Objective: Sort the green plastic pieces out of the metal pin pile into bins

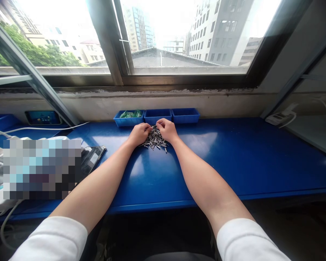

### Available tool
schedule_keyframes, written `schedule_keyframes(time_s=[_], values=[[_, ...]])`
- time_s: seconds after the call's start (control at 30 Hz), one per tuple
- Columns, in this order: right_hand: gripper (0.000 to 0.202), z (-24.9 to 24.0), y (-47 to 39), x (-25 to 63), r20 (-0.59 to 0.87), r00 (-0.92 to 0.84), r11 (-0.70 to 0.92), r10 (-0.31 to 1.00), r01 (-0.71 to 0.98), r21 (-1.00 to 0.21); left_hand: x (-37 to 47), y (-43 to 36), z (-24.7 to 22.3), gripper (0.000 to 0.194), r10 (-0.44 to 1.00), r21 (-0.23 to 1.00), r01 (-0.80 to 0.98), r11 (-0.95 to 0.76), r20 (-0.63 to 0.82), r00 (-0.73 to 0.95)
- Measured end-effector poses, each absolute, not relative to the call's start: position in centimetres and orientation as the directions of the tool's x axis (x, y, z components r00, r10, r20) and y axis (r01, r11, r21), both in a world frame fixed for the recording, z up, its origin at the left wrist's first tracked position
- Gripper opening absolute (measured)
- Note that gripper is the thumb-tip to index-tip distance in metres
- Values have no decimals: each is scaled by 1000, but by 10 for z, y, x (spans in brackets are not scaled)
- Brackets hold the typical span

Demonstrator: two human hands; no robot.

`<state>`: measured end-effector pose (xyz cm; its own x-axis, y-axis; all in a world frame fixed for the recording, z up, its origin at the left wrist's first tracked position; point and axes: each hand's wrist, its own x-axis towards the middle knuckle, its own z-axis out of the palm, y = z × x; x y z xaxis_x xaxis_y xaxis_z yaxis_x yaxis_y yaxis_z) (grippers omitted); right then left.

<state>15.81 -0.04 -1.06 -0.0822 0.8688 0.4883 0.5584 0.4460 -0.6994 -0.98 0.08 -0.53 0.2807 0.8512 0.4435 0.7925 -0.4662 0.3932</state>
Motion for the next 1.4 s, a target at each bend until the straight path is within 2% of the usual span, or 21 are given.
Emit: schedule_keyframes(time_s=[0.23, 0.63, 0.8, 0.93, 1.03, 1.13, 1.27, 1.4], values=[[23, -9, 0, 160, 519, -61, 491, 852, 436, -754, -10, 3, -7, 26, 852, 402, 784, -474, 435, 292], [21, -9, 2, 164, 451, -46, 430, 891, 400, -809, -7, 0, -8, 26, 865, 405, 797, -449, 419, 275], [28, -14, 13, 170, 437, 66, 382, 897, 381, -842, -7, -1, -6, 29, 858, 409, 813, -415, 473, 200], [49, -12, 19, 180, 453, 203, 307, 868, 498, -811, -9, 2, -8, 37, 901, 437, 838, -326, 413, 135], [62, -7, 17, 188, 426, 294, 140, 855, 660, -738, -11, 4, -10, 43, 932, 436, 851, -293, 330, 152], [71, -7, 17, 192, 384, 351, 14, 854, 722, -691, -11, 6, -12, 46, 937, 422, 852, -310, 285, 199], [75, -11, 19, 193, 342, 341, -35, 875, 751, -660, -11, 7, -14, 47, 939, 398, 861, -317, 257, 227], [65, -11, 16, 187, 426, 298, 33, 854, 787, -616, -11, 7, -13, 48, 939, 397, 861, -317, 258, 227]])
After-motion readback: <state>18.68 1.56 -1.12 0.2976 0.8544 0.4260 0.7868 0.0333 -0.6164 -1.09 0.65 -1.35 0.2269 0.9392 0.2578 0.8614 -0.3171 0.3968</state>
